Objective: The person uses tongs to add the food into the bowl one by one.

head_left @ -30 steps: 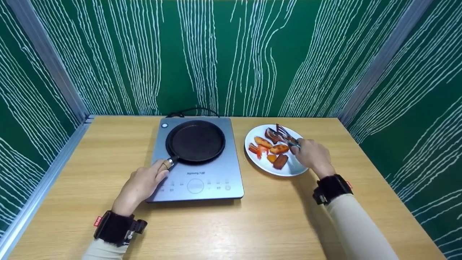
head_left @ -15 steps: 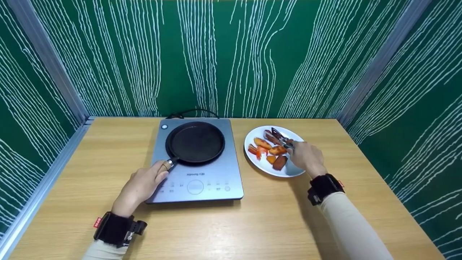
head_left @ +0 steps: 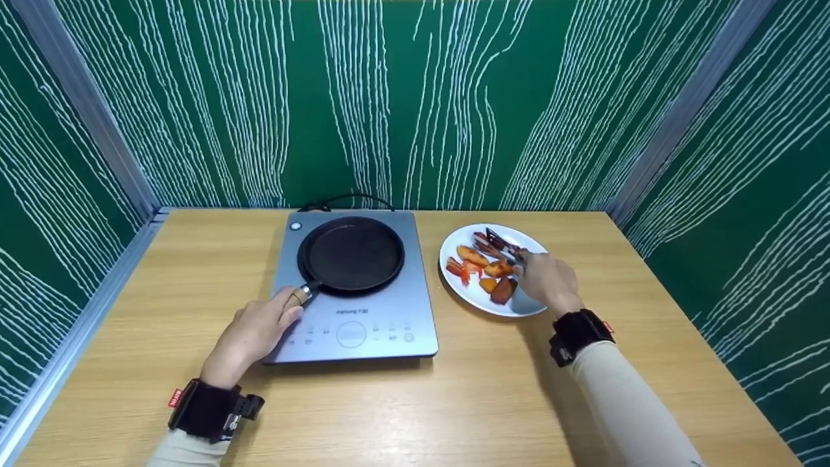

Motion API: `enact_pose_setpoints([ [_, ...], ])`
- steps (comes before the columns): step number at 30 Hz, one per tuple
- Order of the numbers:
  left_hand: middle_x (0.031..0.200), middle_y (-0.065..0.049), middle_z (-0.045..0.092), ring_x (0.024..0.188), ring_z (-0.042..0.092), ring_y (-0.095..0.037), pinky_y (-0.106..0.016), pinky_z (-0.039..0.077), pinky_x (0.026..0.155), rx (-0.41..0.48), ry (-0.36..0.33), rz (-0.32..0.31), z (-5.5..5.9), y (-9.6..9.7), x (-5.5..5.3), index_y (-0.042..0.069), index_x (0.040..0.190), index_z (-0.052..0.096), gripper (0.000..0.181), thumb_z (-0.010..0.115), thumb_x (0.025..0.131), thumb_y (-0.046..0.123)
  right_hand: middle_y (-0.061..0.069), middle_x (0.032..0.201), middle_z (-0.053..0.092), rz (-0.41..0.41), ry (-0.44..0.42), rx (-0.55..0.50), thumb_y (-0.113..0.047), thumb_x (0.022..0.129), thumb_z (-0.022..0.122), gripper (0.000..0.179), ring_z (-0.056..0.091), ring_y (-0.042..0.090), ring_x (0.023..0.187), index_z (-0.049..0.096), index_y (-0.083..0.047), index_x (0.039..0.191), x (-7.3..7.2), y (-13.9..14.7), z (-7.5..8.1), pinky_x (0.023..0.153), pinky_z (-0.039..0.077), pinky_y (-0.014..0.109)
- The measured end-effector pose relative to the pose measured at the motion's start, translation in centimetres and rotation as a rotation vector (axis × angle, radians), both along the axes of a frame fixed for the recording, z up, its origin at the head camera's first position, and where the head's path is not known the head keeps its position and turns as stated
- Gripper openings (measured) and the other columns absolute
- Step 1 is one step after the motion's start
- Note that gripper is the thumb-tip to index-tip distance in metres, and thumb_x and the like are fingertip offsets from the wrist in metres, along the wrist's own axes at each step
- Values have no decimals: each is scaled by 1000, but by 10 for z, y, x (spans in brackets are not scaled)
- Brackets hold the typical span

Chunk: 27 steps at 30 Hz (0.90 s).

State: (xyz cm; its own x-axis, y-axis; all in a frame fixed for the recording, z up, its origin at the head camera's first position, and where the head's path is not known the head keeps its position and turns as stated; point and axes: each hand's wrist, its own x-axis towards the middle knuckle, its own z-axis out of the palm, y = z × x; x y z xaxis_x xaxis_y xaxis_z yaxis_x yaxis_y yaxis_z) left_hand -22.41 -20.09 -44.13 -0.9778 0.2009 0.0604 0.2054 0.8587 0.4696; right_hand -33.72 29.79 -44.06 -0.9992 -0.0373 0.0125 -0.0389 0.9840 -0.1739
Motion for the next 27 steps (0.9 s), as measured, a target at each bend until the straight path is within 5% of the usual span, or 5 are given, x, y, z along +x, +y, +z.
enact_pose_setpoints([
  [7, 101, -21, 63, 83, 65, -37, -57, 52, 71, -6, 28, -11, 0, -1, 1, 17, 130, 58, 22, 56, 112, 29, 29, 118, 68, 10, -7, 7, -29, 108, 55, 41, 67, 45, 94, 64, -3, 138, 0, 0, -2, 75, 54, 57],
  [12, 103, -22, 64, 84, 66, -38, -58, 53, 72, -8, 28, -1, 1, -1, 2, 16, 131, 58, 23, 57, 112, 28, 29, 123, 65, 1, -51, -17, -33, 110, 52, 51, 62, 40, 93, 57, -2, 150, 0, 3, -1, 75, 50, 52],
  [27, 112, -20, 66, 91, 66, -37, -59, 54, 79, 4, -9, 22, 0, 0, 1, 15, 139, 58, 30, 55, 112, 29, 27, 120, 67, -33, 16, -38, -34, 110, 55, 49, 63, 38, 89, 58, -8, 152, 6, 11, -10, 68, 46, 45],
])
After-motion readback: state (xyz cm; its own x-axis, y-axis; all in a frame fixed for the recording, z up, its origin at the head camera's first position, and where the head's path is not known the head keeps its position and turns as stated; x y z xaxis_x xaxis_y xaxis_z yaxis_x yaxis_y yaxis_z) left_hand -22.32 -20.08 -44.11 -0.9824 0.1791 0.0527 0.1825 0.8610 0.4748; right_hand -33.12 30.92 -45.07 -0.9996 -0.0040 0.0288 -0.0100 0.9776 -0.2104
